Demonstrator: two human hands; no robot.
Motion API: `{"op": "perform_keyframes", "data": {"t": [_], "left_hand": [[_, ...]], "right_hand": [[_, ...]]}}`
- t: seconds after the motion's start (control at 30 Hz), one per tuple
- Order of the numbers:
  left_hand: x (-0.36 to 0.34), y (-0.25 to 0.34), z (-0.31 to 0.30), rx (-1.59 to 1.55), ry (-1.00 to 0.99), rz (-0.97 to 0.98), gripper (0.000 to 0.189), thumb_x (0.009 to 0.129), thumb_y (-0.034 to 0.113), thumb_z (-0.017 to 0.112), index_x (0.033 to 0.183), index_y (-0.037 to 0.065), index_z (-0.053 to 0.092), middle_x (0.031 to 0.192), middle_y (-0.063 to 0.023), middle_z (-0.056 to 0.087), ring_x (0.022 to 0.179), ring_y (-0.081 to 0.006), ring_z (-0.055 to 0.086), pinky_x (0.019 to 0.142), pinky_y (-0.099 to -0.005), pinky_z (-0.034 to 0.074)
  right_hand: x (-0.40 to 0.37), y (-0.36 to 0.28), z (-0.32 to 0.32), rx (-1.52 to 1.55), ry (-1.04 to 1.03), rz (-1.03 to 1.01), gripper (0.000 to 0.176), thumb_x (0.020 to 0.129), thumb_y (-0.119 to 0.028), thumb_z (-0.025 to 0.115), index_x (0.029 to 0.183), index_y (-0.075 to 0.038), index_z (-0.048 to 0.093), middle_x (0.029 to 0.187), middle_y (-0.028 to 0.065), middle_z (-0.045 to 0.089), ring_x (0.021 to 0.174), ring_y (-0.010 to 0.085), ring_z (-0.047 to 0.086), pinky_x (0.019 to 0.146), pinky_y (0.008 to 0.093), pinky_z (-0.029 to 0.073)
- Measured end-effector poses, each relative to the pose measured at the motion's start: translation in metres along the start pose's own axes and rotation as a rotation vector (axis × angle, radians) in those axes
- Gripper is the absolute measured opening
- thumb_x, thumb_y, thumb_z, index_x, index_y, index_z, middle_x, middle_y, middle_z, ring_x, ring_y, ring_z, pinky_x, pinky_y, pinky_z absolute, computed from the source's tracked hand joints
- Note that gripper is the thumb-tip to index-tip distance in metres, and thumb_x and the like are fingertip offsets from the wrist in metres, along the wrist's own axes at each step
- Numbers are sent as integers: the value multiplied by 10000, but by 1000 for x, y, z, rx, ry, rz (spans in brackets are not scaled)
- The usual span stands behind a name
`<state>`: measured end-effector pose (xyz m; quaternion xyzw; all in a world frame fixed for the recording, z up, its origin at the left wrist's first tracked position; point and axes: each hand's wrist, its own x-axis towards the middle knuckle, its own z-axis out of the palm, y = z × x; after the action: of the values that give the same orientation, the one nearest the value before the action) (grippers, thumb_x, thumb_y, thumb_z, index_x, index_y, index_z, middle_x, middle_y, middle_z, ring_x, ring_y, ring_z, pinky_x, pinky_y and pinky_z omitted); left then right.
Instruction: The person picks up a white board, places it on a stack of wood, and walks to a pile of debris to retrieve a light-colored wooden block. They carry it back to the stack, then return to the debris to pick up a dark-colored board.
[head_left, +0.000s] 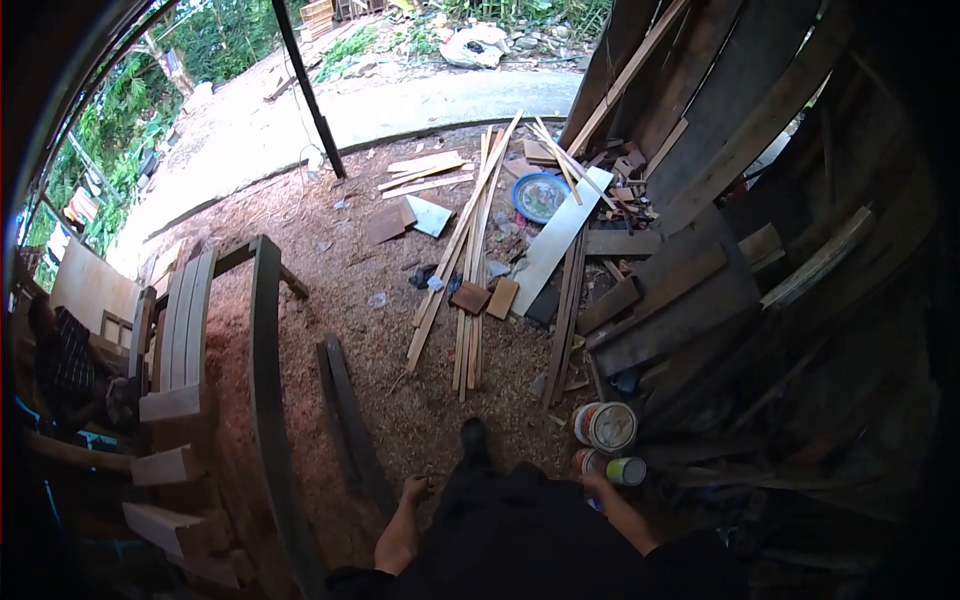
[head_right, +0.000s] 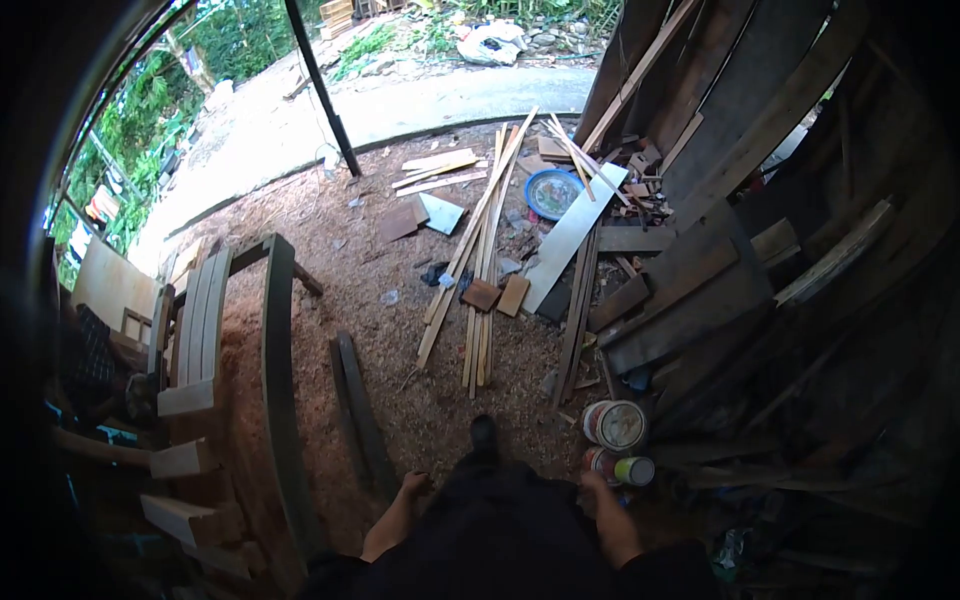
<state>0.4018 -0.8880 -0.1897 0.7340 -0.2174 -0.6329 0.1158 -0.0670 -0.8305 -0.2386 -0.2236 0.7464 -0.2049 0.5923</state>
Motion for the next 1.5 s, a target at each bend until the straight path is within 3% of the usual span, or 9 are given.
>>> {"op": "perform_keyframes", "data": {"t": [0.2, 0.3, 0.53, 0.73, 0.9, 1.07, 1.2, 1.27, 1.5], "left_hand": [[55, 138, -3, 93, -85, 179, 304, 734, 105, 464, 1006, -19, 521, 818, -105, 588, 635, -188, 577, 525, -289, 436], [64, 207, 8, 140, -67, 175, 311, 758, 116, 452, 1036, -10, 510, 837, -109, 592, 670, -181, 582, 567, -294, 441], [115, 284, 27, 268, -48, 152, 292, 774, 122, 440, 1028, -1, 513, 860, -119, 597, 679, -181, 588, 583, -290, 446], [109, 339, 35, 314, -23, -6, 305, 730, 108, 488, 1012, -1, 519, 836, -108, 593, 661, -178, 582, 558, -289, 441], [146, 391, 61, 342, -1, 13, 264, 754, 126, 482, 976, -11, 530, 834, -105, 594, 667, -173, 585, 584, -290, 448], [206, 465, 115, 490, -54, 114, 264, 780, 181, 476, 983, 24, 538, 858, -132, 594, 744, -209, 593, 682, -316, 448], [314, 485, 149, 565, -74, 284, 269, 778, 201, 480, 967, 20, 543, 890, -159, 588, 835, -274, 576, 746, -347, 431], [369, 491, 165, 653, -101, 363, 273, 802, 190, 464, 994, 6, 527, 863, -132, 584, 791, -185, 581, 703, -302, 436], [598, 478, 208, 1030, -53, 415, 305, 771, 184, 482, 1000, -13, 518, 966, -217, 555, 928, -342, 525, 789, -387, 414]], "right_hand": [[33, -36, -7, 232, -97, 250, 255, 736, -82, 489, 977, -17, 538, 859, 142, 579, 734, 297, 578, 578, 398, 480], [42, -141, 1, -45, 113, 93, 264, 767, -77, 447, 1013, -18, 521, 843, 117, 571, 712, 235, 582, 567, 329, 483], [84, -286, -5, -60, 128, 112, 280, 752, -115, 476, 1010, -19, 524, 851, 95, 577, 650, 169, 583, 551, 295, 474], [181, -307, -18, -16, 65, 252, 238, 735, -104, 483, 955, -27, 536, 799, 94, 568, 645, 196, 578, 499, 327, 476], [225, -377, -23, 43, -2, 166, 225, 743, -90, 467, 947, -14, 525, 794, 105, 567, 617, 178, 568, 501, 306, 471], [308, -357, -4, 60, -80, 38, 206, 769, -87, 448, 953, -9, 497, 690, 78, 545, 530, 163, 542, 466, 292, 433], [383, -346, 12, -159, -82, 32, 201, 761, -103, 464, 929, -7, 519, 764, 124, 577, 677, 243, 574, 601, 335, 452], [420, -334, 21, -296, -89, 14, 204, 758, -112, 469, 921, -5, 528, 805, 145, 586, 742, 276, 578, 657, 352, 452], [598, -271, 69, -500, 9, 57, 218, 766, -135, 460, 945, -44, 545, 938, 177, 560, 902, 324, 526, 765, 390, 420]]}}
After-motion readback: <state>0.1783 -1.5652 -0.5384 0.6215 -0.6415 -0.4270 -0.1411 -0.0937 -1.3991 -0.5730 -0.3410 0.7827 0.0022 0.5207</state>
